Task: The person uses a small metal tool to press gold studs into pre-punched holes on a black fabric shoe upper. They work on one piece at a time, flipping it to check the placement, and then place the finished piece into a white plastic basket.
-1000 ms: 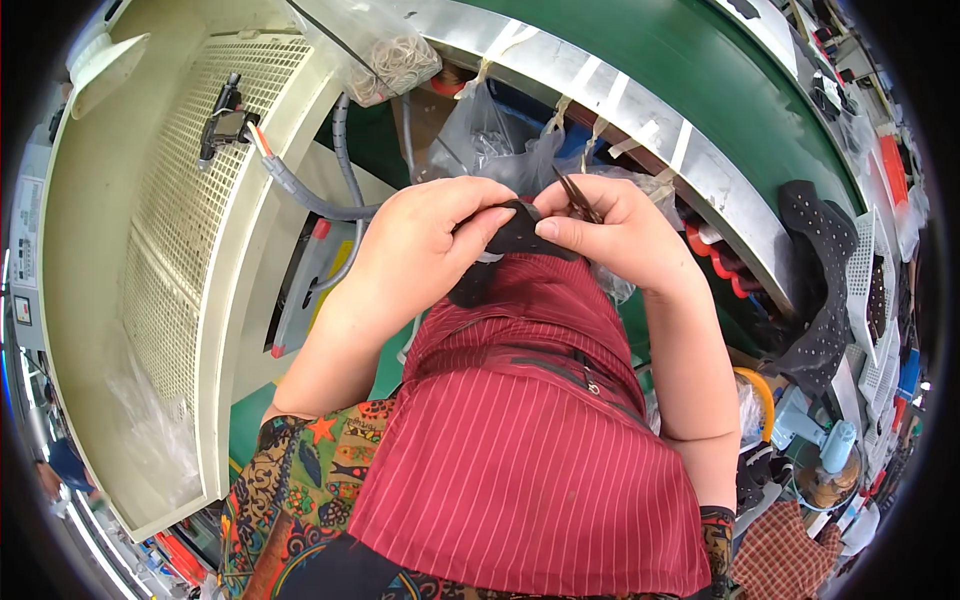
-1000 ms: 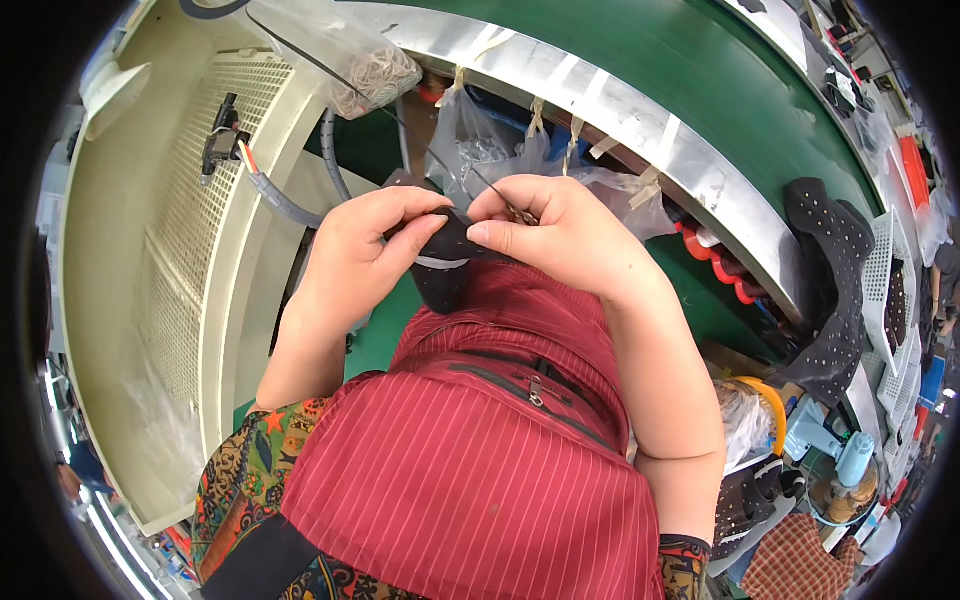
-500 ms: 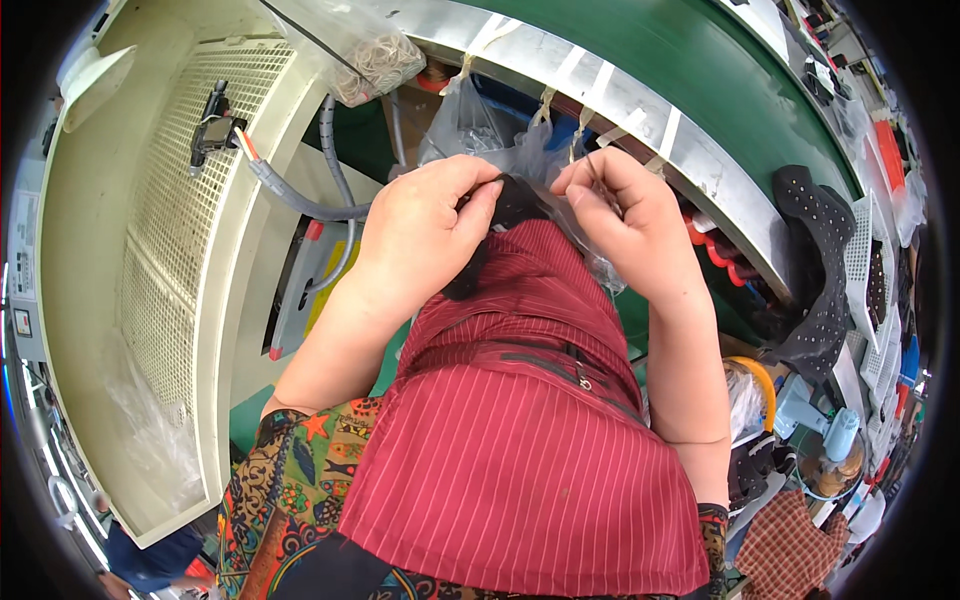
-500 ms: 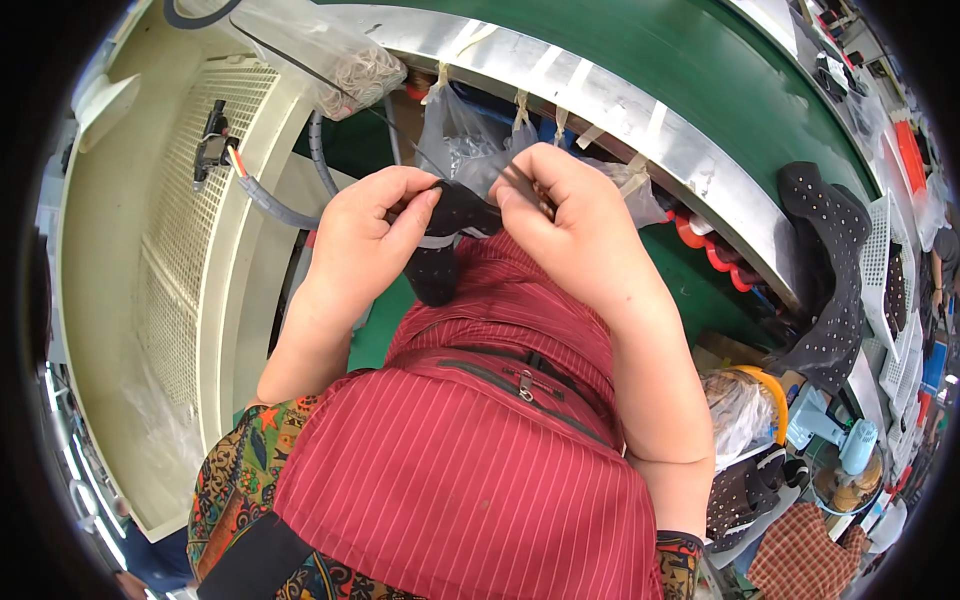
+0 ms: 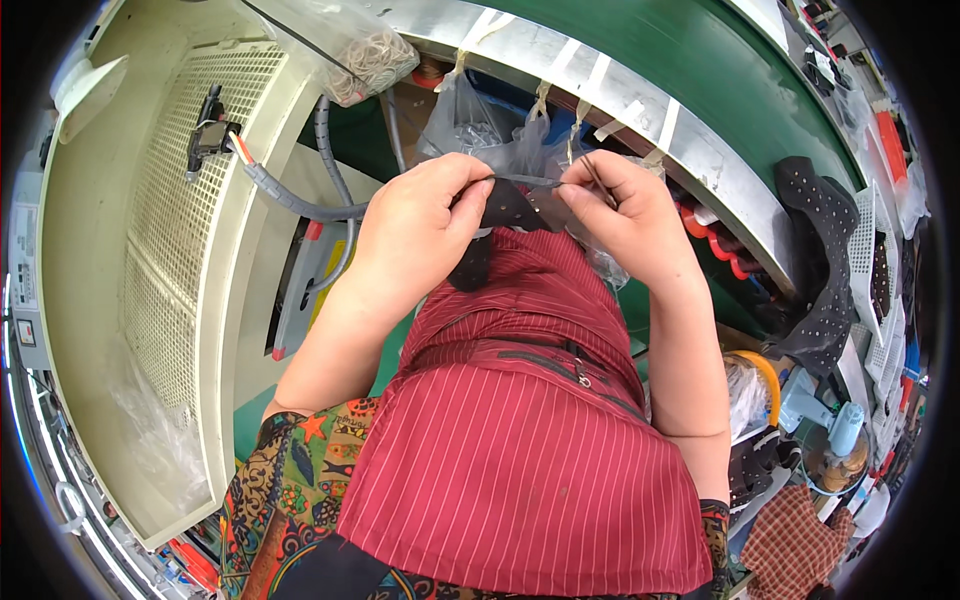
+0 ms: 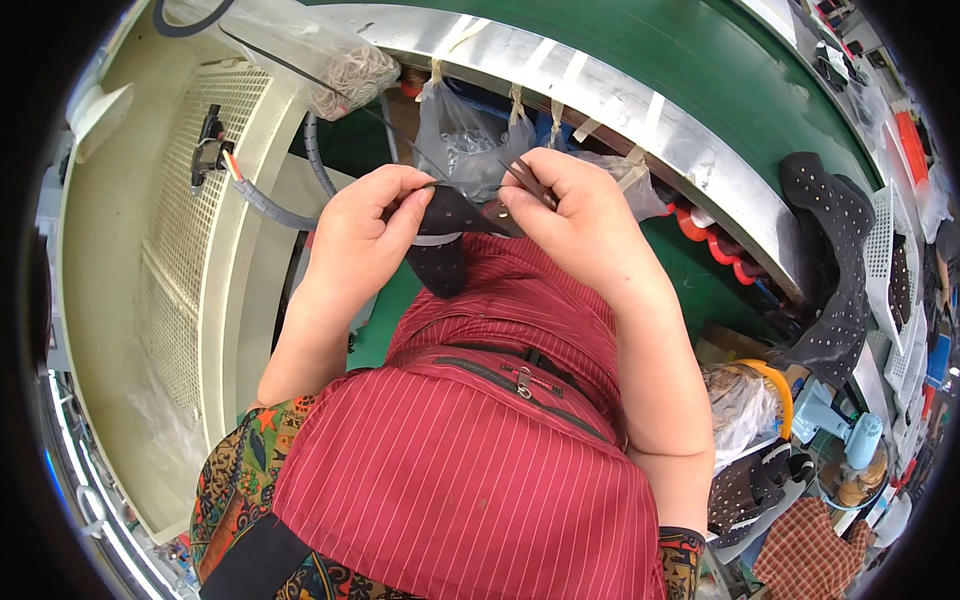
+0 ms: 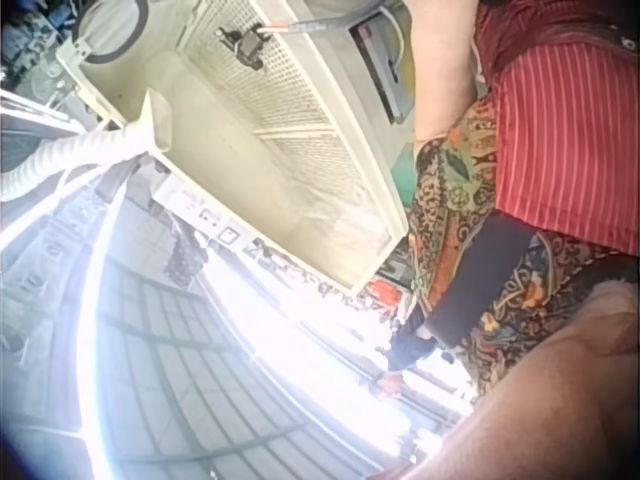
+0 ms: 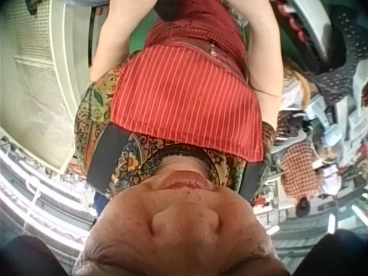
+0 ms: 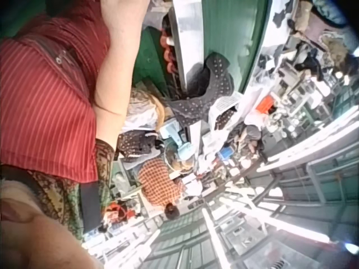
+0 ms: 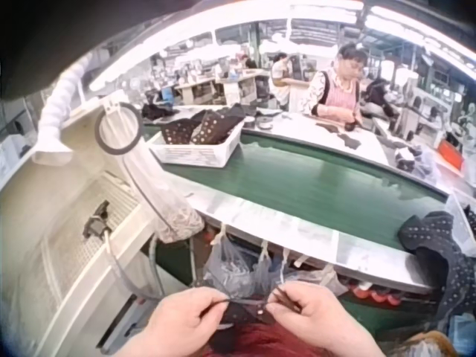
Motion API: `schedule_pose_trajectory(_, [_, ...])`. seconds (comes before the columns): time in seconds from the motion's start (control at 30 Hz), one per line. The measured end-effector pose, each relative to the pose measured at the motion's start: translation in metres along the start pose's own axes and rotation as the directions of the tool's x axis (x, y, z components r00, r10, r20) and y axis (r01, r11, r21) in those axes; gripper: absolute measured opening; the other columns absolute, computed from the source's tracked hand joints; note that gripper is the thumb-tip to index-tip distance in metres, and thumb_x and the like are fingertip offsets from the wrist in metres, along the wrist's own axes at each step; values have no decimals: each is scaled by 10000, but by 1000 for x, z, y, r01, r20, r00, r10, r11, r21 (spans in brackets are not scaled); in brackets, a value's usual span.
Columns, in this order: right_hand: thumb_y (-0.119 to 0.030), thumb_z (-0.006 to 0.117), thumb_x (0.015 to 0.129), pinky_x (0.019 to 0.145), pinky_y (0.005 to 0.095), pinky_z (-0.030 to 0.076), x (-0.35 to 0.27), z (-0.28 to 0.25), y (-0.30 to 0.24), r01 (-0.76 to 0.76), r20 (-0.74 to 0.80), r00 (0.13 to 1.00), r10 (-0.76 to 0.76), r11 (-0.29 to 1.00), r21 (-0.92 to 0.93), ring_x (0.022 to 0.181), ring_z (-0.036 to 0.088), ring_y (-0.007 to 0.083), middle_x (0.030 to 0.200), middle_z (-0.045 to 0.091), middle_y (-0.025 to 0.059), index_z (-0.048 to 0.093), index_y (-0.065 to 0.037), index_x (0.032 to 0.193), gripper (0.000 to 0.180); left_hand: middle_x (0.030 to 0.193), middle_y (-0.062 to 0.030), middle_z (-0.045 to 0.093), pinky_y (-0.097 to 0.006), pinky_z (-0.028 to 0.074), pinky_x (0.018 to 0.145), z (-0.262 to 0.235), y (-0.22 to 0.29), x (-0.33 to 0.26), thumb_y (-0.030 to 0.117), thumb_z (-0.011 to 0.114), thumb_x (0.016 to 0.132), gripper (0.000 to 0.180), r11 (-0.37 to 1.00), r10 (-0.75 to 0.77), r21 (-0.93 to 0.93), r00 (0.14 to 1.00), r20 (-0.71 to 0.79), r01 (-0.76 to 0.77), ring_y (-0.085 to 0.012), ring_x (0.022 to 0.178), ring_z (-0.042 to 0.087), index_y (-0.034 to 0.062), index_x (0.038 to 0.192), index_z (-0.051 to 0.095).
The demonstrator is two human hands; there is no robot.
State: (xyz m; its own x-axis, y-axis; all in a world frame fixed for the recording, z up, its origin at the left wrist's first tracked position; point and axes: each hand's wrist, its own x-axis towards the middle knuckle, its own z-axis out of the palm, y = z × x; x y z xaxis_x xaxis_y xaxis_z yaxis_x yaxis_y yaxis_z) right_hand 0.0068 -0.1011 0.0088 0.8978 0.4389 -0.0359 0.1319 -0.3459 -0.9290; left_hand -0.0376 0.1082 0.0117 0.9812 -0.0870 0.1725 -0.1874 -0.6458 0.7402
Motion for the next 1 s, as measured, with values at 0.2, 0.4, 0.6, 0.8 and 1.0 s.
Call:
schedule_pose_trajectory(0.2, [-99, 615, 819, 582, 253, 401, -10, 4, -10, -57, 65, 997, 51, 994, 95, 629, 425, 80, 644, 502, 30, 545, 23, 841, 142, 797, -144, 625, -379, 477, 661, 7, 5, 7, 117, 565, 846, 110, 997, -70, -32, 997, -18, 70, -328, 755, 608, 31, 903, 604])
schedule_pose_trajectory(0.4, [-107, 613, 860, 626, 212, 411, -11, 20, -14, -74, -17, 997, 81, 966, 248, 691, 459, 44, 768, 585, -13, 612, 11, 1018, 197, 827, -163, 633, -371, 481, 661, 11, 3, 9, 122, 566, 851, 143, 990, -86, -116, 996, 3, 86, -332, 754, 613, 27, 943, 619])
schedule_pose_trajectory(0.6, [-97, 592, 882, 672, 194, 415, -11, 28, -19, -196, -21, 972, 234, 856, 478, 732, 475, 30, 831, 596, -35, 611, -21, 1129, 259, 784, -88, 654, -270, 476, 649, 15, 4, 10, 97, 558, 883, 138, 898, -206, -392, 978, 27, 200, -134, 715, 609, -1, 957, 621])
schedule_pose_trajectory(0.8, [-84, 583, 883, 623, 183, 396, -11, 32, -7, -86, -71, 986, 153, 818, 570, 704, 464, 17, 777, 569, -46, 610, -13, 1092, 222, 843, 13, 626, -187, 453, 659, 16, 4, 9, 62, 558, 902, 122, 711, -230, -641, 957, 177, 289, -31, 743, 548, -2, 990, 614])
schedule_pose_trajectory(1.0, [-65, 578, 880, 598, 173, 385, -14, 33, -2, -197, -53, 965, 256, 844, 498, 678, 454, 12, 750, 551, -55, 611, -2, 1002, 142, 817, 18, 620, -180, 439, 646, 22, 3, 3, 60, 557, 899, 124, 825, -232, -495, 962, 147, 274, -25, 733, 539, -4, 992, 610])
